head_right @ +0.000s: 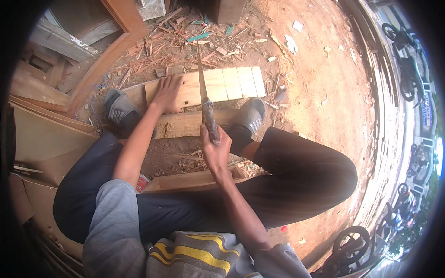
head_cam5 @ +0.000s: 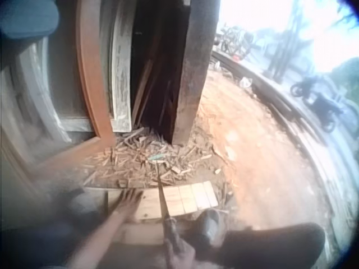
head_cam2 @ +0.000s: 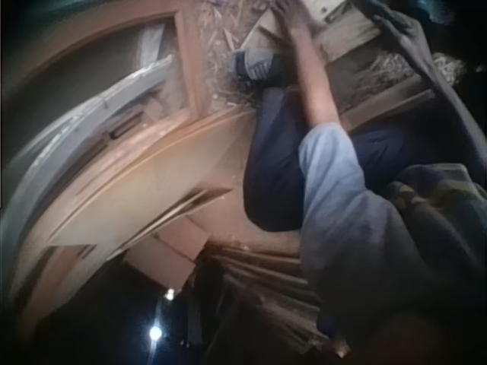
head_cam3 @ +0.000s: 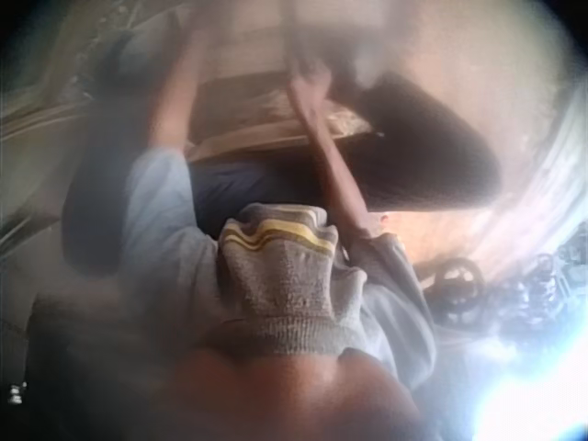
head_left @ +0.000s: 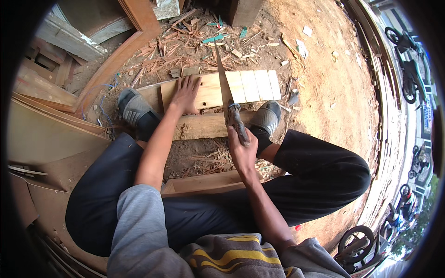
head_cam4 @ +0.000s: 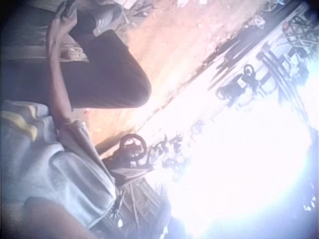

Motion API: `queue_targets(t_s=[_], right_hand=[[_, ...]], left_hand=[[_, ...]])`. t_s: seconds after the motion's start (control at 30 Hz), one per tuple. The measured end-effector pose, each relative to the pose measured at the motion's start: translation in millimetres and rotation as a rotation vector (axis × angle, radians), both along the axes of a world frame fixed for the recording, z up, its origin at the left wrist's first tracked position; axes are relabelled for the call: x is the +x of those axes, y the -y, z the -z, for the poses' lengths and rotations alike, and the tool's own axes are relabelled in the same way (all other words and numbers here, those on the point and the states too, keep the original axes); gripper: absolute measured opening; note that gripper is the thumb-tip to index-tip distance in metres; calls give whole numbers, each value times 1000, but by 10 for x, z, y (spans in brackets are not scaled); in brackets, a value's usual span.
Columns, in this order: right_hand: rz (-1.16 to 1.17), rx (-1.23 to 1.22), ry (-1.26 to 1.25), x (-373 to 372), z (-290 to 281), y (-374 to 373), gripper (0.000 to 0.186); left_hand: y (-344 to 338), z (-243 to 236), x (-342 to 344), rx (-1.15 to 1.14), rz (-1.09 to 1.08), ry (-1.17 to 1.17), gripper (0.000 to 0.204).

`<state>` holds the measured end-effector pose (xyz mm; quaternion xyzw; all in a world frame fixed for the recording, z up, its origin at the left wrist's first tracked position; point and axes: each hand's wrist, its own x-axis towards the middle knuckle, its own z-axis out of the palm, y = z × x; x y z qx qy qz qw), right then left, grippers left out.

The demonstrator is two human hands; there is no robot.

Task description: The person sits on the ground and uses a hand saw to cut a small wooden plank resting between their feet. They hold the wood steady with one hand and saw back and forth with the other, gradually cutting through the plank.

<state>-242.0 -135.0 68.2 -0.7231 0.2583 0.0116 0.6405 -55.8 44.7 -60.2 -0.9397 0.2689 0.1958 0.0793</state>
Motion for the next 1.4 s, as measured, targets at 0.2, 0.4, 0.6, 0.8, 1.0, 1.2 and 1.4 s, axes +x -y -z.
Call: queue_targets(t_s=[0.2, 0.4, 0.6, 0.8, 1.0, 1.2, 1.4], right_hand=[[-72, -51, 27, -72, -14, 14, 32], [-109, -32, -57, -11, -186, 9, 30], [-178, -38, -55, -48, -265, -58, 29], [-251, -50, -129, 10, -319, -68, 27], [-242, -91, -140, 43, -252, 87, 26], [-220, -67, -175, -4, -184, 113, 25], [-267, -46, -172, -47, -165, 81, 25]], left_hand=[[-8, -112, 42, -100, -48, -112, 135], [42, 163, -207, -127, -88, 175, 97], [-56, -90, -158, -411, -105, 51, 82], [54, 179, -455, -411, -108, 235, 88], [75, 279, -597, -459, -109, 356, 90], [-27, 291, -600, -248, -194, 286, 102], [81, 306, -593, -285, -214, 247, 107]])
